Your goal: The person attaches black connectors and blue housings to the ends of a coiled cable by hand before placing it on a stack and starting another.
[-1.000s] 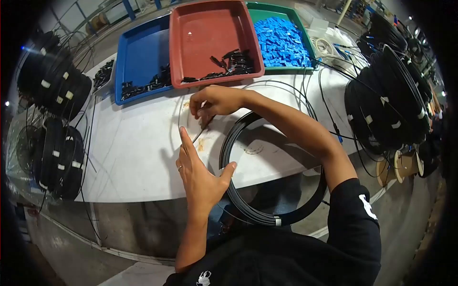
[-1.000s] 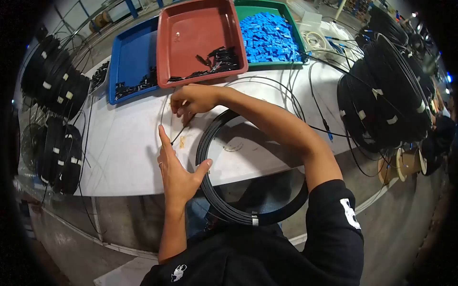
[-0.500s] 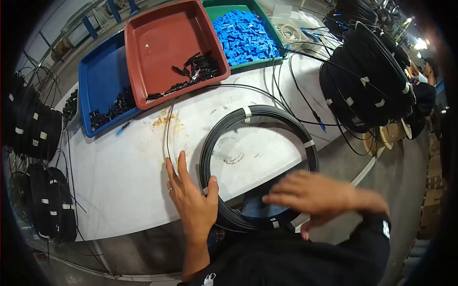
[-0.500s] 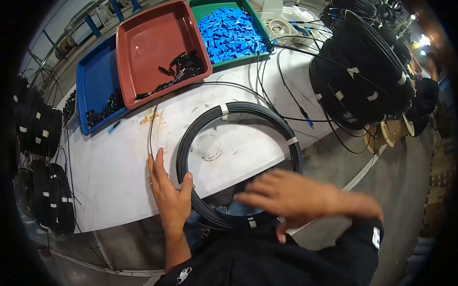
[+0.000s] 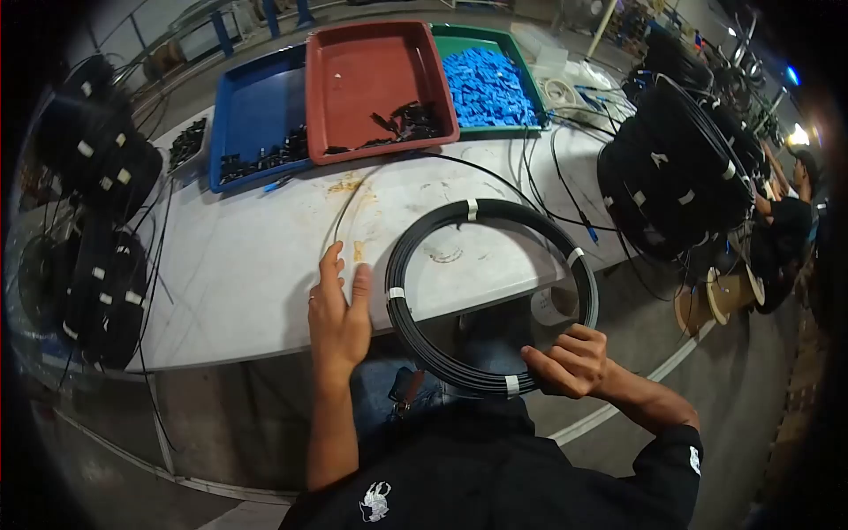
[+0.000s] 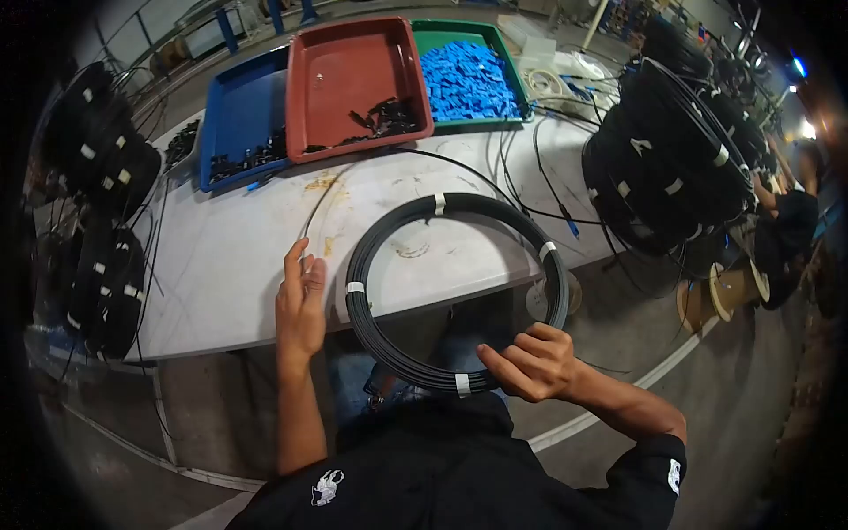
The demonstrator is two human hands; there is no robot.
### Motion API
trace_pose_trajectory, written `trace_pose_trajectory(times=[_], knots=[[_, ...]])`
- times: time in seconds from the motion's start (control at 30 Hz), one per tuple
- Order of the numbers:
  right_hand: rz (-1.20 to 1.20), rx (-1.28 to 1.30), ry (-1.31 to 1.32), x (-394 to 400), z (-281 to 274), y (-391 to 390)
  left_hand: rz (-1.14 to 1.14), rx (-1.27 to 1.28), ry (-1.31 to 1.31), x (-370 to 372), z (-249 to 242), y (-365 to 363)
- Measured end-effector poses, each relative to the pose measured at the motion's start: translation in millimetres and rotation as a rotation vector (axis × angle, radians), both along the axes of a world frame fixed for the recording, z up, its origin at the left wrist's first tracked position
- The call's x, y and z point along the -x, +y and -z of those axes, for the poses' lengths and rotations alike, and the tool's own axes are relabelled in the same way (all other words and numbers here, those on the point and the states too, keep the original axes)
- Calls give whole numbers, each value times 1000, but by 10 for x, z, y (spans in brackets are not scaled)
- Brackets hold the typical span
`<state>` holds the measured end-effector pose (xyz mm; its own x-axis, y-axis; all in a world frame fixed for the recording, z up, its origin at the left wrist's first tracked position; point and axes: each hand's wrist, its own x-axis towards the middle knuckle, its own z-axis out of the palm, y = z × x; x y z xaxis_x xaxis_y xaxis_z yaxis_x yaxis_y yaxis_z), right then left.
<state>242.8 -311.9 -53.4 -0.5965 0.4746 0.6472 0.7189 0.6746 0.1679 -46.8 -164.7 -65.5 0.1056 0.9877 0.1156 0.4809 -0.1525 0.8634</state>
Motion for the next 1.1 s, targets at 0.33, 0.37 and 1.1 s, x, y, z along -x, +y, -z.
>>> trace_pose_trajectory(times=[0.33,0.37,1.1], knots=[[69,181,232,268,-1426,22,-243,-100,-677,1035,65,-179],[84,189,282,297,-1568,87,-333,-161,-679,1050,-45,-231],[-193,646,1589,-128,-2929,1069,612,170,-1855,-291,-930,198]])
